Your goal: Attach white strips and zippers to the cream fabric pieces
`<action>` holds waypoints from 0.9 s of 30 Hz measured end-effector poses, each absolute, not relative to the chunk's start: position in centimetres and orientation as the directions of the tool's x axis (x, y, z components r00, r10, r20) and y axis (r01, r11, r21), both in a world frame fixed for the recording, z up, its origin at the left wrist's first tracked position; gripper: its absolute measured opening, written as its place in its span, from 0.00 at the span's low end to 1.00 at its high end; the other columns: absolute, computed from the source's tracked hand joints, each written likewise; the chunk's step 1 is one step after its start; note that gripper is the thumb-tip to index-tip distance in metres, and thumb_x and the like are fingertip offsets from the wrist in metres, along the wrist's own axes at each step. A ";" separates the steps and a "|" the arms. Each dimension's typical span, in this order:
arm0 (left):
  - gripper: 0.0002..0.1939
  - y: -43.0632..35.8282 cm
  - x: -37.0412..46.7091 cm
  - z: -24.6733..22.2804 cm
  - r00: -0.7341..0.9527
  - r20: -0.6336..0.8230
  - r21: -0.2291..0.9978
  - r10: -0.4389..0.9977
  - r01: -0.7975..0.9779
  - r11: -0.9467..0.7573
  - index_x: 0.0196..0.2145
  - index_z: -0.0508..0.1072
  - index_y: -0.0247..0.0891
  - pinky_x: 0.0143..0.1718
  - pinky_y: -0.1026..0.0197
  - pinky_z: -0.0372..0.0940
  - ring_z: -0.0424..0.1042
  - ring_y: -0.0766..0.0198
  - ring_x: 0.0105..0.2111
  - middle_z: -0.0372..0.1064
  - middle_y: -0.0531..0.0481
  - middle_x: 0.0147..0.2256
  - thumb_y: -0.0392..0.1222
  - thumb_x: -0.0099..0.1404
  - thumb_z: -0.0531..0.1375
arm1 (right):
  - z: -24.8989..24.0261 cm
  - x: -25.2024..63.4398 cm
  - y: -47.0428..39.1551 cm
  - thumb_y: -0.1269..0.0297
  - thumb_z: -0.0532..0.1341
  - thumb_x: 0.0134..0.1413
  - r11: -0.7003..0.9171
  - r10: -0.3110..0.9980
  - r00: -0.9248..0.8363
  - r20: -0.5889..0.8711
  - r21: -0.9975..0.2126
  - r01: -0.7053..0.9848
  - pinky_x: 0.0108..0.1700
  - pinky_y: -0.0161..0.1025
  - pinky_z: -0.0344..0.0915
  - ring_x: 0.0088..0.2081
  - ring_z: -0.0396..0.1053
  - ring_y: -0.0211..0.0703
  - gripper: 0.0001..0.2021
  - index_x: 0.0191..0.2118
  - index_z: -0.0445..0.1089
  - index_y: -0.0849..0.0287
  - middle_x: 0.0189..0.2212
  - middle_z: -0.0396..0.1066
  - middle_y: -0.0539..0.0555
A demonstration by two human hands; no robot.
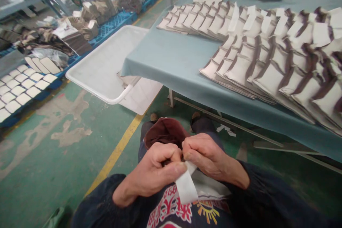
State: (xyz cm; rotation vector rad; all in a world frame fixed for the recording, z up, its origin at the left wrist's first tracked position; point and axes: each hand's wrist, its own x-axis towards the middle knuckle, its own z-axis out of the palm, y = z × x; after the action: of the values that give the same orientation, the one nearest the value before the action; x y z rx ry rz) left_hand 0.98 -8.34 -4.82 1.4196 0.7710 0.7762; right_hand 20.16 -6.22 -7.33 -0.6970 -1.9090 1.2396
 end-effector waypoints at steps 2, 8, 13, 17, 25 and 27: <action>0.27 -8.9 1.4 -5.5 0.475 -0.037 0.973 0.879 -0.184 0.141 0.23 0.57 0.39 0.22 0.65 0.48 0.50 0.72 0.20 0.53 0.58 0.19 0.57 0.70 0.63 | -7.9 19.6 -6.5 0.47 0.51 0.75 0.311 0.803 -0.518 0.294 -0.949 -0.056 0.25 0.34 0.49 0.21 0.51 0.33 0.26 0.25 0.58 0.56 0.20 0.54 0.44; 0.28 -9.6 1.0 -7.0 0.444 -0.119 0.949 0.888 -0.212 0.233 0.25 0.64 0.37 0.23 0.65 0.50 0.54 0.70 0.23 0.57 0.55 0.23 0.65 0.67 0.63 | -8.7 19.2 -6.6 0.39 0.54 0.70 0.101 0.850 -0.507 0.145 -0.988 -0.113 0.23 0.34 0.46 0.21 0.47 0.32 0.29 0.24 0.58 0.57 0.19 0.50 0.43; 0.25 -8.9 0.1 -5.7 0.539 -0.090 0.987 0.838 -0.061 0.146 0.31 0.71 0.35 0.28 0.64 0.55 0.58 0.67 0.26 0.62 0.52 0.26 0.61 0.72 0.59 | -7.9 19.6 -6.5 0.26 0.59 0.56 -0.250 0.747 -0.658 -0.099 -0.958 -0.140 0.22 0.34 0.42 0.23 0.44 0.32 0.34 0.24 0.58 0.57 0.20 0.49 0.43; 0.25 -9.1 0.3 -5.6 0.516 -0.111 0.984 0.849 -0.063 0.167 0.30 0.72 0.35 0.27 0.63 0.54 0.57 0.68 0.24 0.62 0.53 0.24 0.62 0.70 0.61 | -7.7 19.4 -7.4 0.28 0.62 0.55 -0.488 0.593 -0.780 -0.202 -0.860 -0.149 0.25 0.33 0.47 0.24 0.49 0.32 0.34 0.29 0.63 0.60 0.24 0.57 0.46; 0.24 -10.1 0.8 -5.6 0.428 0.030 0.966 0.903 -0.245 0.084 0.26 0.61 0.39 0.23 0.64 0.50 0.51 0.70 0.21 0.52 0.57 0.22 0.58 0.70 0.62 | -8.1 18.7 -8.7 0.39 0.59 0.66 -0.101 0.834 -0.551 0.021 -0.977 -0.190 0.23 0.34 0.46 0.22 0.46 0.32 0.28 0.24 0.56 0.56 0.20 0.50 0.43; 0.24 -10.0 0.7 -4.5 0.467 0.148 0.983 0.872 -0.169 -0.076 0.25 0.58 0.39 0.24 0.63 0.50 0.51 0.70 0.21 0.49 0.58 0.21 0.54 0.73 0.60 | -8.0 18.8 -8.2 0.48 0.58 0.70 0.224 0.857 -0.449 0.252 -0.968 -0.116 0.29 0.36 0.55 0.25 0.55 0.35 0.24 0.25 0.59 0.56 0.21 0.58 0.46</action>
State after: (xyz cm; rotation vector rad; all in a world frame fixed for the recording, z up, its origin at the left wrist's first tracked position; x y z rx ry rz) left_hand 0.68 -9.96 -4.52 1.3792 0.6775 0.9791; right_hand 18.76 -8.21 -8.04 -0.7115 -1.6060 1.3743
